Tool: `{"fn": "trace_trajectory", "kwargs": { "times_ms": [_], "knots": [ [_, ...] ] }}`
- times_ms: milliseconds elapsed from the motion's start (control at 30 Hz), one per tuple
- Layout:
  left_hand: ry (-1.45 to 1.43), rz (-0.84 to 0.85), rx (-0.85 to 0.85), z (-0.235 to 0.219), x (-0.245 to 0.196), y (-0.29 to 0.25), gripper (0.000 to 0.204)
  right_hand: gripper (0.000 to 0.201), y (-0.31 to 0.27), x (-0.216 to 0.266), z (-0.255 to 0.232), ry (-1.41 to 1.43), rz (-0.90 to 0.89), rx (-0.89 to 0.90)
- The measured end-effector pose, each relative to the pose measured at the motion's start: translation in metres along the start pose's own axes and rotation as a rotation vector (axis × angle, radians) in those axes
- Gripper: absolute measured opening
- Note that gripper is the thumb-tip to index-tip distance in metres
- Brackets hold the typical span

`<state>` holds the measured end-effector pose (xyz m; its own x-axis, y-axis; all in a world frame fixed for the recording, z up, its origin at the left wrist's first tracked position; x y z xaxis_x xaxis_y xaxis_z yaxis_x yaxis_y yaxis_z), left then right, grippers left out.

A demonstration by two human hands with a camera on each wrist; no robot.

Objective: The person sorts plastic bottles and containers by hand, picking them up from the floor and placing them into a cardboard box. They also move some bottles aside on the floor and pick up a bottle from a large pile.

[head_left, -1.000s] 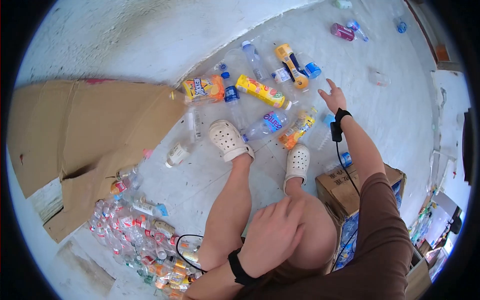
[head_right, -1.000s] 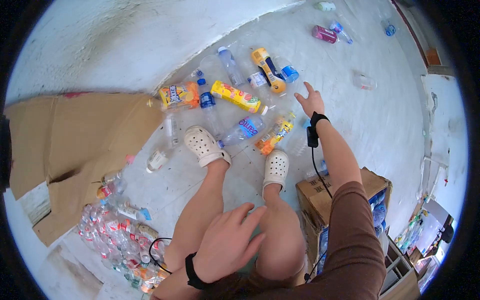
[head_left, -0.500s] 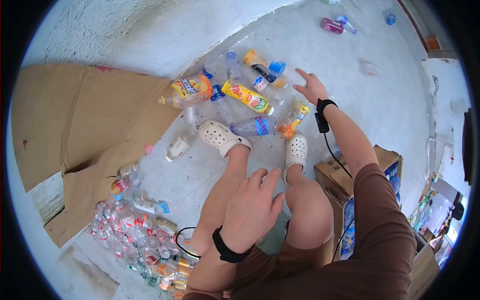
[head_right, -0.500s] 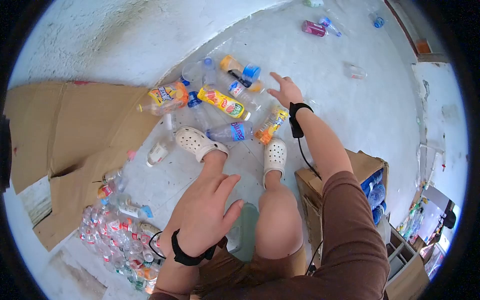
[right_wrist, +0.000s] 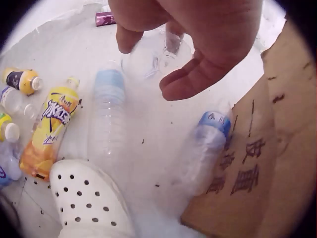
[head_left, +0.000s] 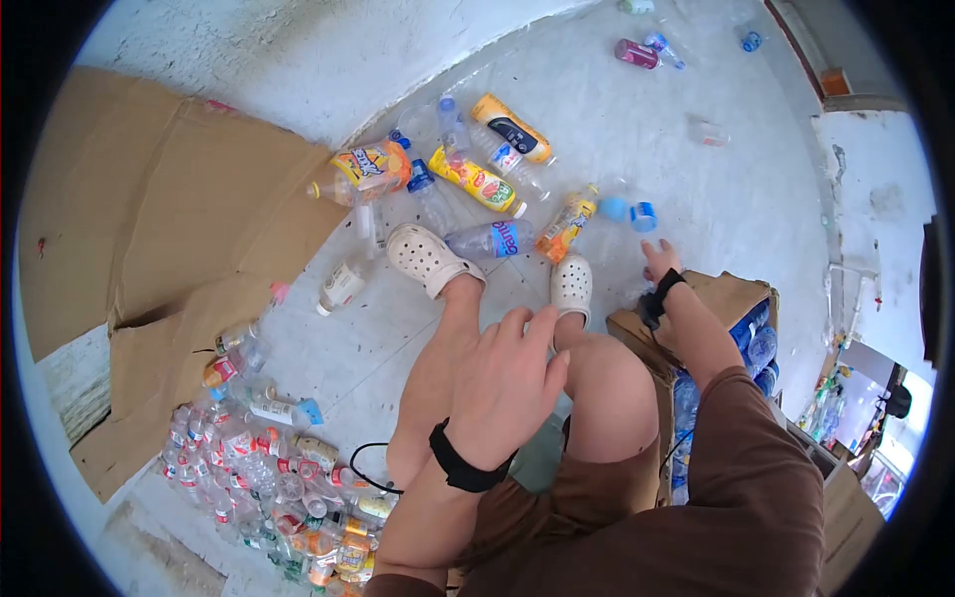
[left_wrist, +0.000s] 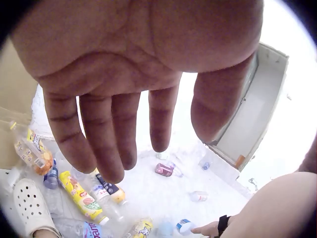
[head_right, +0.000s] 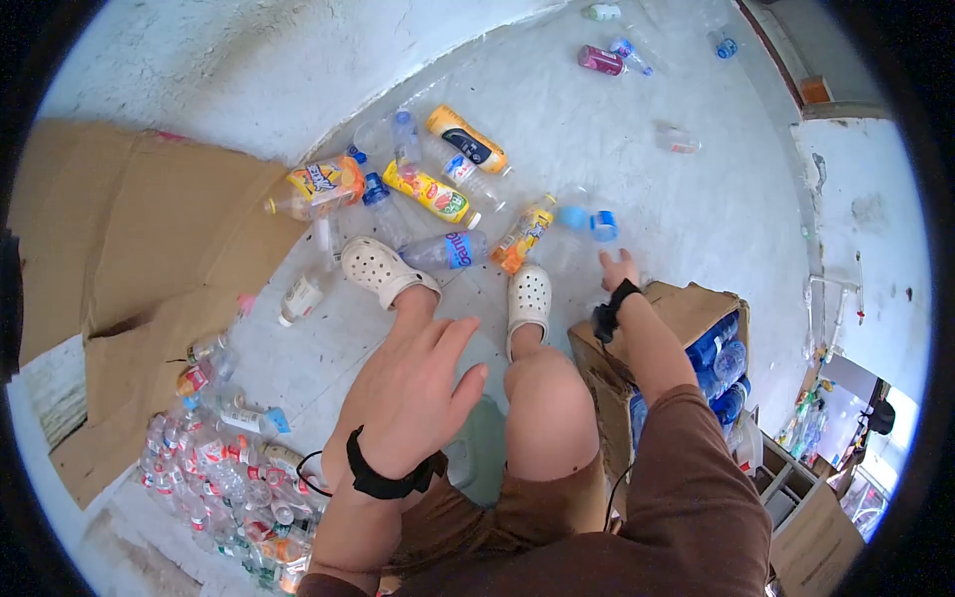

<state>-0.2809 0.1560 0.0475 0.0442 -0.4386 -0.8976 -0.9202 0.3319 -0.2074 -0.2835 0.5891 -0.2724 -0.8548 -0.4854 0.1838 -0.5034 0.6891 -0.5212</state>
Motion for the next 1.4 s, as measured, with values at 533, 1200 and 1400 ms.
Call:
{"fn": "trace_trajectory", "kwargs": {
  "times_ms": [533,1200,1400],
  "knots": [
    [-0.037,-0.063,-0.111,0.013,0.031,0.002,0.036,0.074,-0.106,0.060,-0.037,0.163,-0.179,0.177],
    [-0.370,-0.034,-0.479,-0.089,0.023,-0.245,0.041,0.040,-0.367,-0.388,-0.345,1.244,-0.092,-0.285],
    [-0.469,-0.256,-0.680,-0.077,0.110,-0.371,0.038,0.045,-0.365,-0.494,-0.308,1.399,0.182,-0.393]
  ]
}}
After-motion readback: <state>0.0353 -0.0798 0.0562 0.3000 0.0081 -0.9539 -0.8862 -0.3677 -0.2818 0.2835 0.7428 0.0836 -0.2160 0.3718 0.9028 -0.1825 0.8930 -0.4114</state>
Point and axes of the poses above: each hand's wrist, its own y-axis towards the middle knuckle, its own z-axis out of the palm, x = y × z, the point moved 10 cm from there along y, towards the middle knuckle, and after that the axes turned 15 degrees about -y, right-handed, at the moved point
